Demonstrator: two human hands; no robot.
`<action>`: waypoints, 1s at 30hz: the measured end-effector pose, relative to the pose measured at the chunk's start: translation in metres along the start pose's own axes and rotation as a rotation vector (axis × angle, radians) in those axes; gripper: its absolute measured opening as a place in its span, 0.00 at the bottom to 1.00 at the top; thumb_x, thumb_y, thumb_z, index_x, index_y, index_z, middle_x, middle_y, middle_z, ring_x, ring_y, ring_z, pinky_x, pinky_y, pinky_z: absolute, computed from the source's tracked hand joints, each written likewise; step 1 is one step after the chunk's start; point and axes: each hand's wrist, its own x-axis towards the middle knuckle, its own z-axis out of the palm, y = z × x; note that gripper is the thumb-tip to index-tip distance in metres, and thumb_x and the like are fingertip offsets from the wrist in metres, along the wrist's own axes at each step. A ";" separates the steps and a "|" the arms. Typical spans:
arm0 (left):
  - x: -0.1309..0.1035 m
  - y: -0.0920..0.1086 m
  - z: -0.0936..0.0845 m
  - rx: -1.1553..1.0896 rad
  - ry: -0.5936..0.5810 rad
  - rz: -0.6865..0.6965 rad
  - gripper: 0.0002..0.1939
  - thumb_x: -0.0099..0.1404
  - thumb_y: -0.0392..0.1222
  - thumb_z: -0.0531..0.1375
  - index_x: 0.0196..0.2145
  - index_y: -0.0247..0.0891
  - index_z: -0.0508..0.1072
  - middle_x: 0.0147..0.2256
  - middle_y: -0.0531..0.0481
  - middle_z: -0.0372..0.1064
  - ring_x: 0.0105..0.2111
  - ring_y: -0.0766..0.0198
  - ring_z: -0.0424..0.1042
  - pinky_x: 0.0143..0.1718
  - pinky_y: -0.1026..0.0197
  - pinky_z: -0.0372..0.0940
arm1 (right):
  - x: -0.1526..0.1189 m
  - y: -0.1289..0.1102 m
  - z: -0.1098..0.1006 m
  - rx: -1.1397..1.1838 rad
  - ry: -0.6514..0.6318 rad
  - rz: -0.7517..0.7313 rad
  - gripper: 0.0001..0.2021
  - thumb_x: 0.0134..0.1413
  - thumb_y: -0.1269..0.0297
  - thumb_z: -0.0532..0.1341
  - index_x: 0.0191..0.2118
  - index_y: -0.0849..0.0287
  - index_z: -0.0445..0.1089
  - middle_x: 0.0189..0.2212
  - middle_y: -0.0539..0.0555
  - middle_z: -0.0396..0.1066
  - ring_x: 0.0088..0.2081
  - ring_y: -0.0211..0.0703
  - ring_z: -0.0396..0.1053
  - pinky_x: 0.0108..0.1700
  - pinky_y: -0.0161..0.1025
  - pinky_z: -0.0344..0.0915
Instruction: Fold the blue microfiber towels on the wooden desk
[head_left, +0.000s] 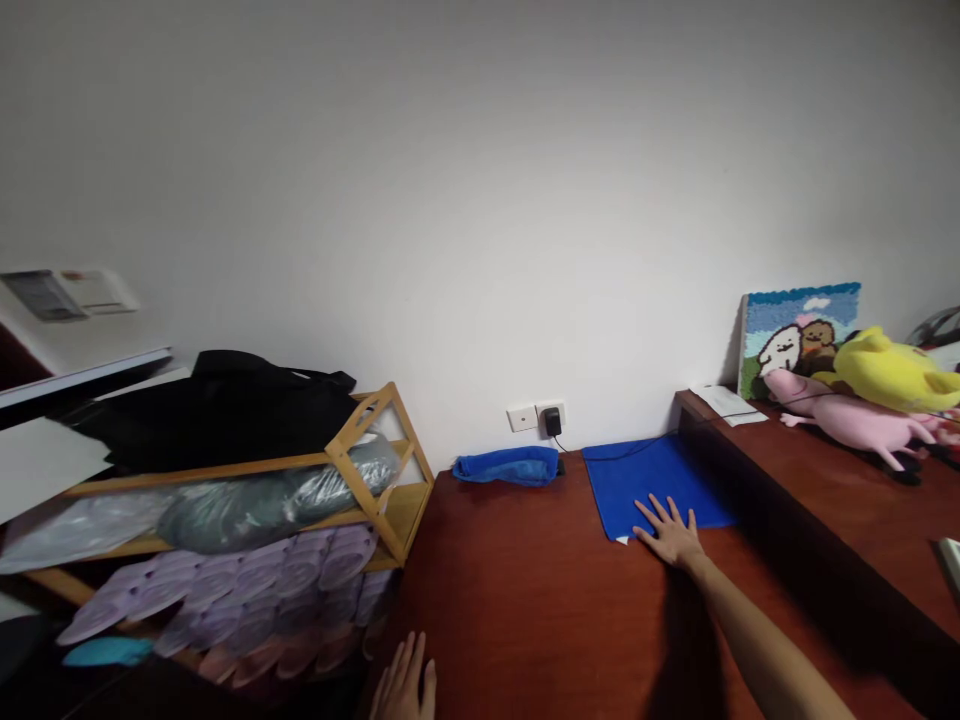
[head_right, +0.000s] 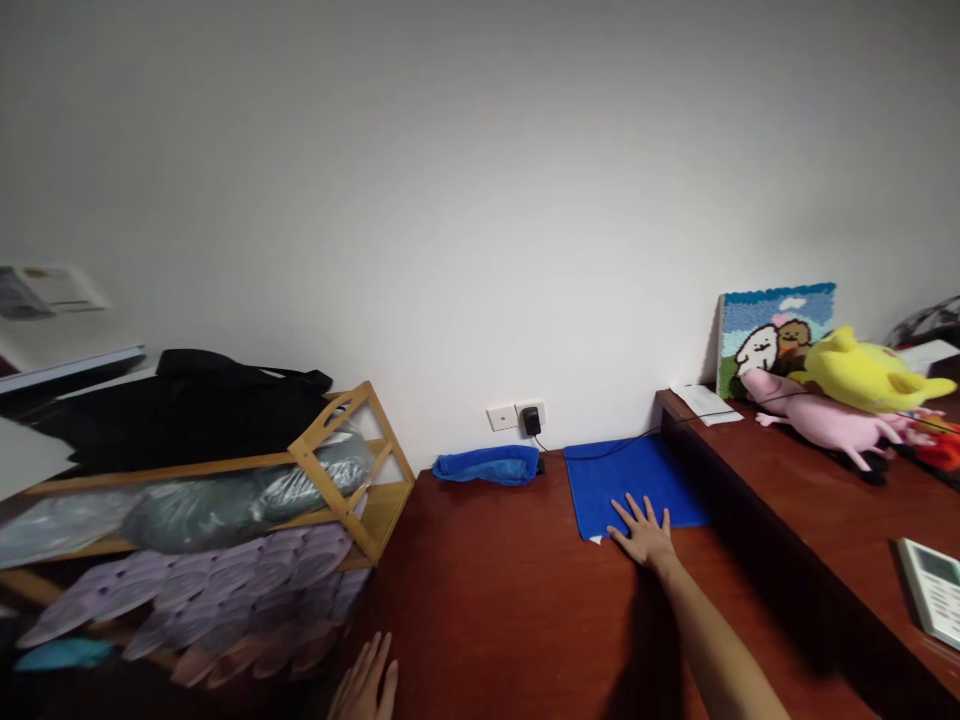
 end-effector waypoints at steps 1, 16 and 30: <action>-0.001 0.001 0.000 0.001 -0.004 -0.001 0.33 0.70 0.54 0.45 0.65 0.39 0.71 0.66 0.48 0.67 0.68 0.51 0.63 0.69 0.45 0.60 | 0.001 0.001 -0.001 -0.001 -0.008 -0.004 0.35 0.64 0.31 0.42 0.74 0.29 0.43 0.77 0.43 0.37 0.76 0.59 0.32 0.71 0.72 0.29; -0.012 0.018 -0.014 0.025 -0.014 0.001 0.30 0.73 0.50 0.46 0.67 0.41 0.68 0.68 0.50 0.64 0.69 0.51 0.61 0.71 0.42 0.56 | 0.006 -0.115 -0.030 0.076 0.115 -0.367 0.26 0.64 0.61 0.50 0.63 0.55 0.72 0.71 0.58 0.58 0.68 0.52 0.57 0.69 0.48 0.50; -0.018 0.003 0.002 0.011 0.098 0.049 0.27 0.74 0.49 0.48 0.65 0.43 0.71 0.65 0.49 0.68 0.65 0.52 0.68 0.63 0.48 0.68 | 0.088 -0.262 0.003 0.170 0.081 -0.435 0.27 0.56 0.69 0.57 0.62 0.60 0.73 0.71 0.64 0.57 0.71 0.63 0.52 0.70 0.58 0.48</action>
